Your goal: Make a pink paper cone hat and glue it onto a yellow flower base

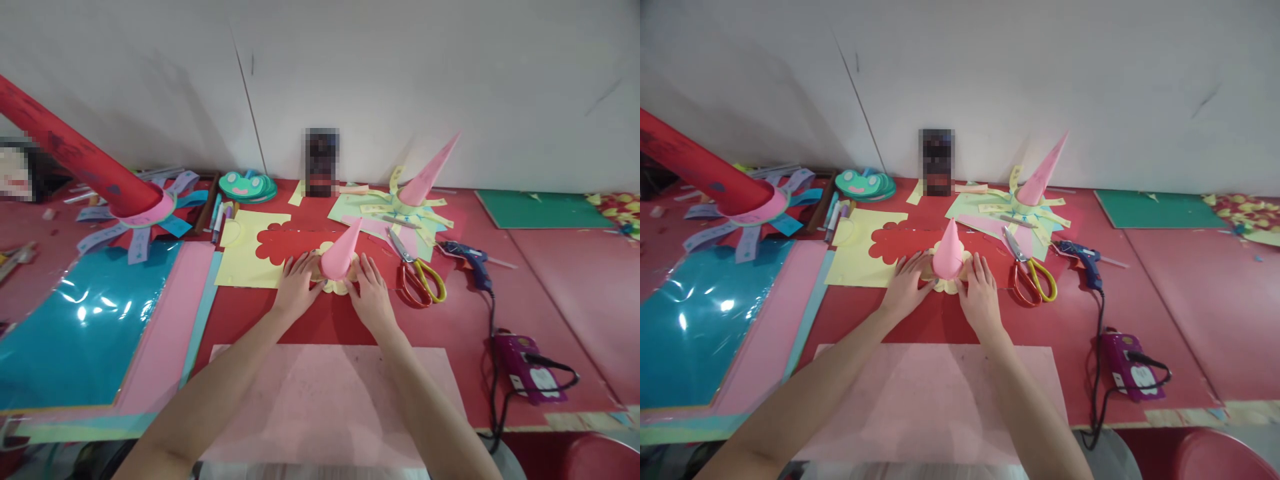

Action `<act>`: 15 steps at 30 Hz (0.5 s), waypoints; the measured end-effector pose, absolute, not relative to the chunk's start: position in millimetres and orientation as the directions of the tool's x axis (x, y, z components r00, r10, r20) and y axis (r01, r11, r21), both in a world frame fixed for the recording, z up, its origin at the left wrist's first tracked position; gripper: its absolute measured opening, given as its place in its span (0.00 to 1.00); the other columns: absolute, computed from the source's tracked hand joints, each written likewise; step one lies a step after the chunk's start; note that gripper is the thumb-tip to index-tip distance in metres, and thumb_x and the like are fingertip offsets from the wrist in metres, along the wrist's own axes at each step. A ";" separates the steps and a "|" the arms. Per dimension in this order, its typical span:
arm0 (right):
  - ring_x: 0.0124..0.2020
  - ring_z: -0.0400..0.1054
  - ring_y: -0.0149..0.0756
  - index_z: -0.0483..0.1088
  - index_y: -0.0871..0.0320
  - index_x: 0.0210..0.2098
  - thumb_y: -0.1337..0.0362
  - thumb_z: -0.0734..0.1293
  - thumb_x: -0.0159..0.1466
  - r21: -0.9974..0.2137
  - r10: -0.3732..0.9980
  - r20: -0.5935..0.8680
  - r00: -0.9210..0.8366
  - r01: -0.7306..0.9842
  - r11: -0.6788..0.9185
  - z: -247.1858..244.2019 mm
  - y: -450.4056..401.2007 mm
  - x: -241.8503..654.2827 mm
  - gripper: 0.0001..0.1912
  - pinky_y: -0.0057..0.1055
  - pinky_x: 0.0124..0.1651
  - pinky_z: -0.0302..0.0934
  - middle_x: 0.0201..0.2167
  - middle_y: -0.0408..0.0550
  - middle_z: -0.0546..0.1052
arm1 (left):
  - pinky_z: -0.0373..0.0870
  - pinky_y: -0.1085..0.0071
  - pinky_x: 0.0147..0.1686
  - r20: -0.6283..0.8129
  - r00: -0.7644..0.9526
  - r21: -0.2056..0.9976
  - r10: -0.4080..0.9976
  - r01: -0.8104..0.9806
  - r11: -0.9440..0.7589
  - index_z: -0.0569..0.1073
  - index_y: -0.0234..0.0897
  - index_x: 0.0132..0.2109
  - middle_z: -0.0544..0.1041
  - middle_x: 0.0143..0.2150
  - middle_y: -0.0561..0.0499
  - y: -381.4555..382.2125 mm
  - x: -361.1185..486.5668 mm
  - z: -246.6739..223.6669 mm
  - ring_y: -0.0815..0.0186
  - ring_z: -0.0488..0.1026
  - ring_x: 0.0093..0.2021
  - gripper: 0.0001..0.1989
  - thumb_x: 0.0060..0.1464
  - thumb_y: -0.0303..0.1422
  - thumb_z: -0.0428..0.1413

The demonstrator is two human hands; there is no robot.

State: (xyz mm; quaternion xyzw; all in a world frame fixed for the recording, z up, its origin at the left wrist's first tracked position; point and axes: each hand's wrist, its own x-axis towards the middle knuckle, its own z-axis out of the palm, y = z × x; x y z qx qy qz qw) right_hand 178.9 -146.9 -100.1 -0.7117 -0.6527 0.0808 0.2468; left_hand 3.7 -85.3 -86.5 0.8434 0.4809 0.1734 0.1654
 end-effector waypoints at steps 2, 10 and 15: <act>0.68 0.47 0.48 0.56 0.58 0.64 0.56 0.54 0.69 -0.461 0.967 0.217 0.130 0.887 -0.015 -99.7 -145.9 180.2 0.27 0.51 0.63 0.53 0.66 0.56 0.58 | 0.50 0.54 0.65 0.124 0.468 0.467 0.875 0.751 -0.467 0.62 0.38 0.60 0.64 0.65 0.44 -84.9 3.6 -86.1 0.58 0.57 0.66 0.23 0.58 0.34 0.52; 0.67 0.50 0.46 0.60 0.60 0.62 0.60 0.53 0.69 -0.428 0.970 0.221 0.100 0.904 0.005 -101.6 -143.6 181.2 0.24 0.49 0.64 0.52 0.65 0.56 0.60 | 0.51 0.55 0.65 0.152 0.404 0.562 0.902 0.715 -0.415 0.66 0.39 0.53 0.69 0.61 0.47 -82.8 3.3 -88.7 0.61 0.61 0.64 0.16 0.57 0.27 0.51; 0.67 0.50 0.49 0.62 0.59 0.61 0.59 0.55 0.68 -0.433 0.966 0.224 0.130 0.901 -0.020 -98.3 -146.6 179.8 0.24 0.50 0.63 0.54 0.64 0.57 0.61 | 0.54 0.55 0.63 0.172 0.392 0.569 0.904 0.709 -0.416 0.68 0.39 0.50 0.72 0.58 0.47 -80.8 3.7 -88.1 0.60 0.65 0.61 0.15 0.57 0.24 0.49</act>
